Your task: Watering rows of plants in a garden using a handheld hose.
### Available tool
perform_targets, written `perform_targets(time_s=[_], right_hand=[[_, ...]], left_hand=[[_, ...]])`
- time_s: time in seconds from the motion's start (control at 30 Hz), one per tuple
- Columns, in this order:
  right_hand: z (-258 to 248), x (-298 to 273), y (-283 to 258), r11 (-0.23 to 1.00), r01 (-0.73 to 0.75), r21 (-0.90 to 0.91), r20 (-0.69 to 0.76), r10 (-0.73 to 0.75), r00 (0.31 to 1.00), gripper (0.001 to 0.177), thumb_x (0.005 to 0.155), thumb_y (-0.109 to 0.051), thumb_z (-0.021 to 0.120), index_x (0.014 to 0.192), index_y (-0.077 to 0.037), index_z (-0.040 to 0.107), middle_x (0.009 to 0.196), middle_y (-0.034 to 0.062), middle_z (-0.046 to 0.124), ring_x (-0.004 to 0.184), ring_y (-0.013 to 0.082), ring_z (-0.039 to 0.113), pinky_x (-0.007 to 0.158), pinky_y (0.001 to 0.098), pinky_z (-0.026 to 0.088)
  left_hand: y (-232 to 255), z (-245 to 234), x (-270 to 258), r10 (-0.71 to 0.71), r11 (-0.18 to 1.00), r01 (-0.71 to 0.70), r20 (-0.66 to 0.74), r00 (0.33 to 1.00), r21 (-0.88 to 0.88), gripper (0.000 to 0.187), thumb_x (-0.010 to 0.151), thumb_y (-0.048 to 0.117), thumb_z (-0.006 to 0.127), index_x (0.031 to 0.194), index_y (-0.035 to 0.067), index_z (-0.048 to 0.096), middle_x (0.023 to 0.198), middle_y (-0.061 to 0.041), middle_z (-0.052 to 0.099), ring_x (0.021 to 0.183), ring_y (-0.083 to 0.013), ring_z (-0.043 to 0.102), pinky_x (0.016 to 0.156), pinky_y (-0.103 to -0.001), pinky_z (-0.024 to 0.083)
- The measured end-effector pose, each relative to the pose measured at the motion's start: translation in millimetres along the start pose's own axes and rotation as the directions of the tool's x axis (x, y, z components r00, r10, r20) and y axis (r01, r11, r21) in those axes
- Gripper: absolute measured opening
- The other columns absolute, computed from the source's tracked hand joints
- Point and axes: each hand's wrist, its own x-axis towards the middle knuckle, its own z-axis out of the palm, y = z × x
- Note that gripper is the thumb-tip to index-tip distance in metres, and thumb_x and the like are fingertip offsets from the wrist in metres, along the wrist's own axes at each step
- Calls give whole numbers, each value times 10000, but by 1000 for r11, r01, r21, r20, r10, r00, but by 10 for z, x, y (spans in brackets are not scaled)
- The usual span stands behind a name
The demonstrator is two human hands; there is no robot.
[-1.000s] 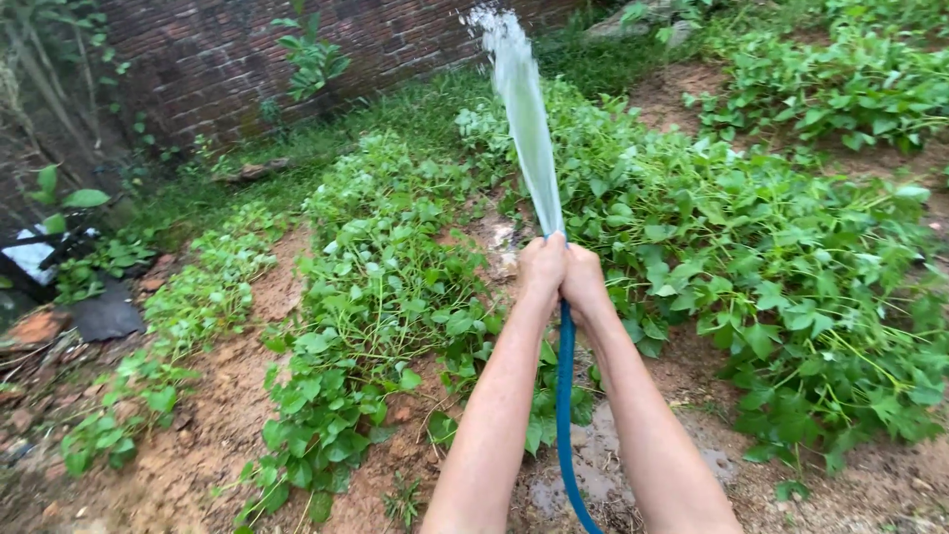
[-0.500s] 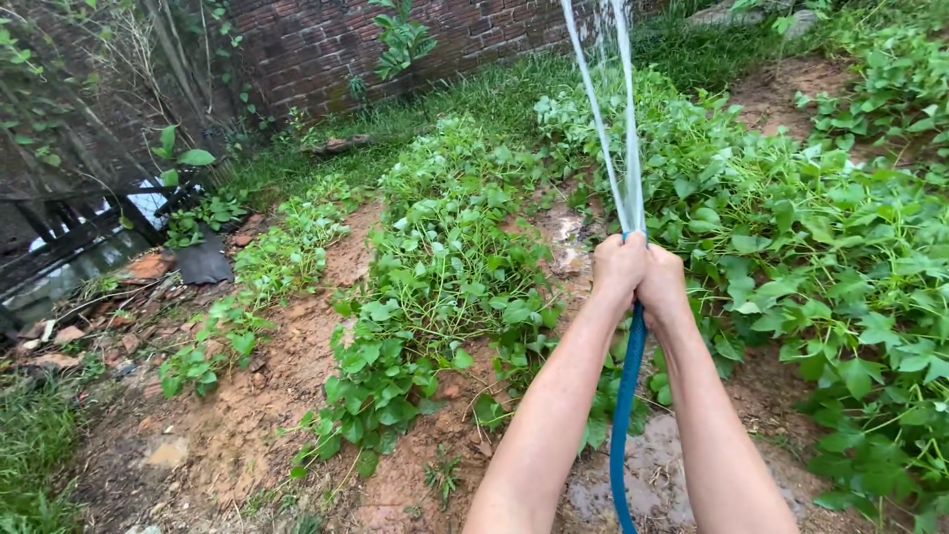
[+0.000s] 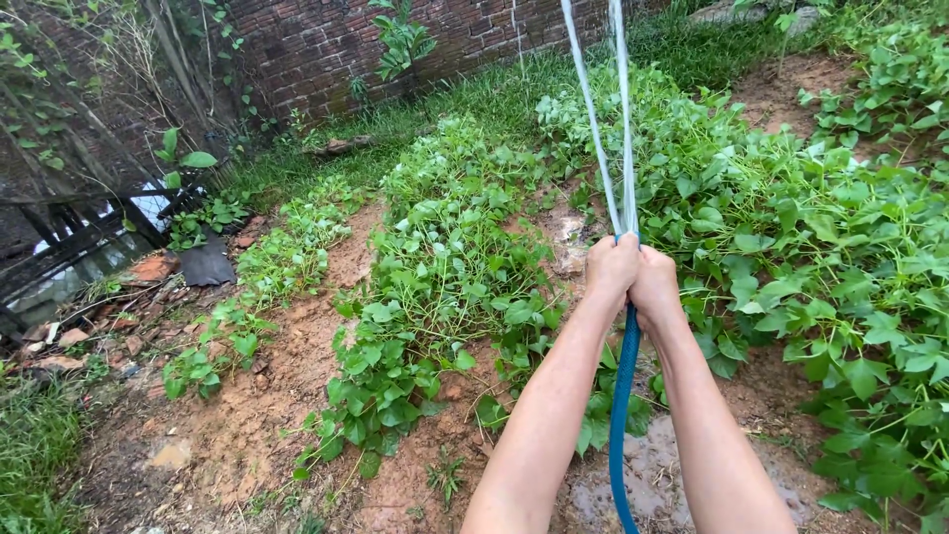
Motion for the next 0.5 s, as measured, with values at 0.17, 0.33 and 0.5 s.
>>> perform_targets(time_s=[0.17,0.33,0.5], right_hand=[[34,-14,-10,1000,5,-8,-11,-5,1000,210,1047,-180,575,934,-36,680,739,-34,609,580,44,511,485,251,404],[147,-139,-138,999,-36,-6,-13,36,999,230,1054,-206,569,930,-42,671,707,-29,594,531,59,493,449,263,381],[194,-121,-104,998,-55,-13,-9,54,998,230,1054,-211,557,921,-50,655,683,-30,575,509,62,479,431,271,366]], left_hand=[[51,-45,-33,-28,999,28,21,999,-30,347,886,298,584,901,-29,701,797,-128,703,727,-201,652,636,-402,508],[31,-98,-41,-14,999,16,33,999,-36,352,905,314,572,871,-16,691,754,-116,685,690,-193,637,617,-390,493],[-14,-143,2,-16,998,17,19,1000,-65,354,896,305,580,860,-28,692,755,-109,688,688,-182,637,617,-383,501]])
